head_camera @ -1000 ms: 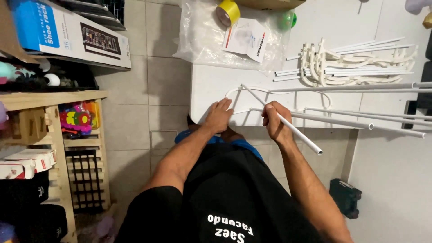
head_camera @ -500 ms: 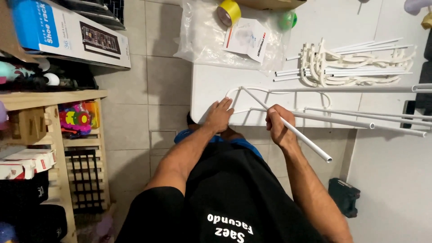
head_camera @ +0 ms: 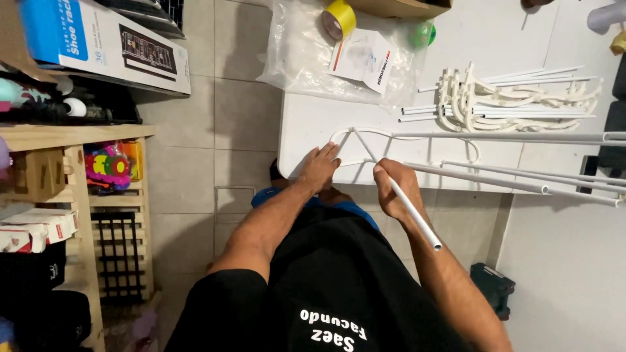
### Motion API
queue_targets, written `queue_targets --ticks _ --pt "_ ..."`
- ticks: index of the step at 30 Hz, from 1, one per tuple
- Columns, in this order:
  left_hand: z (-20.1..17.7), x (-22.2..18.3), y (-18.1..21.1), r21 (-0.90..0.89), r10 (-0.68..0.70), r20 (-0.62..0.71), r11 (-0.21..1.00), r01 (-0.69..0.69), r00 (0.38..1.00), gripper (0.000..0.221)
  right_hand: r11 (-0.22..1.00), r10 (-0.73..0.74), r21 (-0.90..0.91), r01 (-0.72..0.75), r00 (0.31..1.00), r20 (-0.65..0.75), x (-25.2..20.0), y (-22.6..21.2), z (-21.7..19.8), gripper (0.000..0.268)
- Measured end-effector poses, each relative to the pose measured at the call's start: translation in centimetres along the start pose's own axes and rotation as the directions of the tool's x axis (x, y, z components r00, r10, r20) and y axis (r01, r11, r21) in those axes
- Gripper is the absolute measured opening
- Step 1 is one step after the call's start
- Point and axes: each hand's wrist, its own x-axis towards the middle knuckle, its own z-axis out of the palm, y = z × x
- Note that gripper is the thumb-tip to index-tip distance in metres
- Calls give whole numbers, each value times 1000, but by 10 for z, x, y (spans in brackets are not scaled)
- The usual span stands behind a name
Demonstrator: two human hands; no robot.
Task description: Assembling a multi-tier white shoe rack by inserting support rods into the side frames.
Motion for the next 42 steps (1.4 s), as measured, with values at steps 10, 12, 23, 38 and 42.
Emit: queue_targets --ticks 10,12,23,38,42 --pt "10 2 -4 -44 11 -19 999 -12 1000 61 985 170 -10 -170 985 34 10 -4 -15 29" --pt "5 0 -3 -64 6 -3 998 -6 1000 59 982 182 37 -183 983 23 13 -1 -15 31" --pt "-33 -14 5 -34 -6 32 999 7 999 65 818 439 433 -377 897 -47 73 -23 -18 28" --pt "-56 -16 8 -72 -25 118 997 34 993 52 887 314 374 -269 947 -63 79 -2 -13 28" --pt "-53 -19 11 -100 -11 137 995 25 990 52 880 387 315 -355 921 -44 85 20 -16 25"
